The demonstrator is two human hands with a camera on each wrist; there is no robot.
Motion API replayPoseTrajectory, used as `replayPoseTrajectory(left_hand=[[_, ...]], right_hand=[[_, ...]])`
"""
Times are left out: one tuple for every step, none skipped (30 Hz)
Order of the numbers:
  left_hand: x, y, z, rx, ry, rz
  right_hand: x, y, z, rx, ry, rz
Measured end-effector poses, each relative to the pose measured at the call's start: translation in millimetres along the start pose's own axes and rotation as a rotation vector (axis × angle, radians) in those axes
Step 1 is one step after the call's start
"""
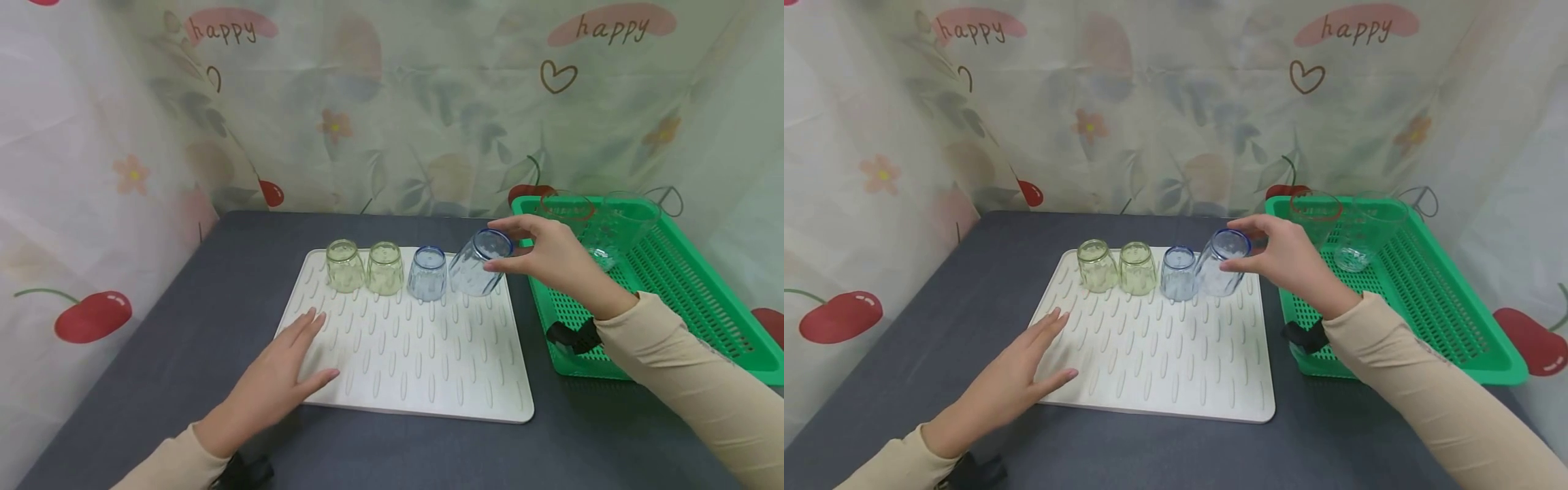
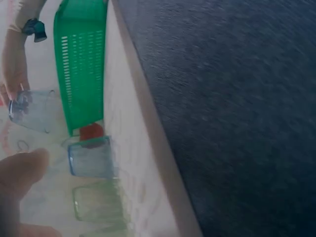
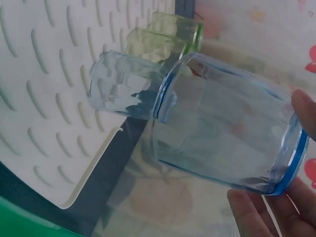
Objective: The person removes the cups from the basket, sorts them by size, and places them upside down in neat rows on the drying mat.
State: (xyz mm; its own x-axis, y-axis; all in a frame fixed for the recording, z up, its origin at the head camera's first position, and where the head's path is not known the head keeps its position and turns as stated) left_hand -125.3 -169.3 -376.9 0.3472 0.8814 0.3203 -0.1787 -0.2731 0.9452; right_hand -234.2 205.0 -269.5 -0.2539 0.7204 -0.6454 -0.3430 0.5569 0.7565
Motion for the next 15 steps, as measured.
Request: replayPoseTrajectory(left_hand=[[-2.3, -1.6, 0.1, -0.007, 0.0, -0.01], [-4.6, -3.3, -0.1, -0.018, 0.003, -0.019], [-6.5, -4.8, -0.3, -0.025, 0.002, -0.033], [-8.4, -6.7, -0.9, -0.036, 0.004, -0.051], [-10.1, -8.3, -1.5, -0.044, 0.004, -0.068], [-11.6, -10.0, -2.2, -0.051, 0.003, -0.088], [-12.9, -11.4, -2.9, -0.055, -0.002, -0.103], [-13.9, -12.8, -3.6, -0.061, -0.007, -0.118], [-14.8, -14.1, -4.4, -0.068, -0.012, -0.132], [-15.7, -15.5, -5.2, -0.082, -0.013, -0.138], [-16.4, -16.6, -6.0, -0.095, -0.014, -0.139], [-17.1, -17.9, -6.9, -0.114, -0.013, -0.141], [-17.9, -19.1, -7.8, -0.136, -0.009, -0.14], [-18.7, -20.3, -8.6, -0.16, -0.003, -0.135], [-19.6, -21.3, -9.4, -0.185, 0.004, -0.128]], right_hand=[[1.0, 0.0, -2.7, -0.006, -0.008, 0.01], [1.9, -0.1, -5.6, -0.012, -0.015, 0.02], [2.7, -0.2, -8.4, -0.019, -0.024, 0.028], [3.2, -0.2, -11.3, -0.025, -0.032, 0.034], [3.8, -0.3, -14.0, -0.031, -0.041, 0.039], [4.5, -0.5, -16.7, -0.039, -0.049, 0.042], [5.4, -0.8, -19.5, -0.051, -0.053, 0.047], [6.4, -1.1, -22.2, -0.063, -0.058, 0.053], [7.6, -1.5, -24.7, -0.075, -0.063, 0.06], [8.9, -2.1, -27.1, -0.087, -0.068, 0.066], [10.5, -2.8, -29.5, -0.098, -0.073, 0.07], [12.0, -3.6, -31.7, -0.108, -0.079, 0.072], [13.4, -4.3, -33.8, -0.115, -0.083, 0.077], [15.0, -5.1, -35.8, -0.121, -0.089, 0.078], [16.4, -6.0, -37.8, -0.126, -0.092, 0.078]])
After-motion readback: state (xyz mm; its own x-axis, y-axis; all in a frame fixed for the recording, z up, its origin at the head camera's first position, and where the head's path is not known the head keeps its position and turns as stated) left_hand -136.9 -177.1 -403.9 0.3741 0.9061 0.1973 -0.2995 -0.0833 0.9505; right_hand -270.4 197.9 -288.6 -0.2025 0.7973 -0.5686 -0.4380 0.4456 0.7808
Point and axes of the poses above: each hand's wrist, its own z-axis away from the middle knuckle, its own y-axis out of the back of the hand, x = y × z, the point moved 2 cm from there along -z, towards the middle knuckle, and after that the axes turned 14 degrees about -x, right-handed, at the moved point
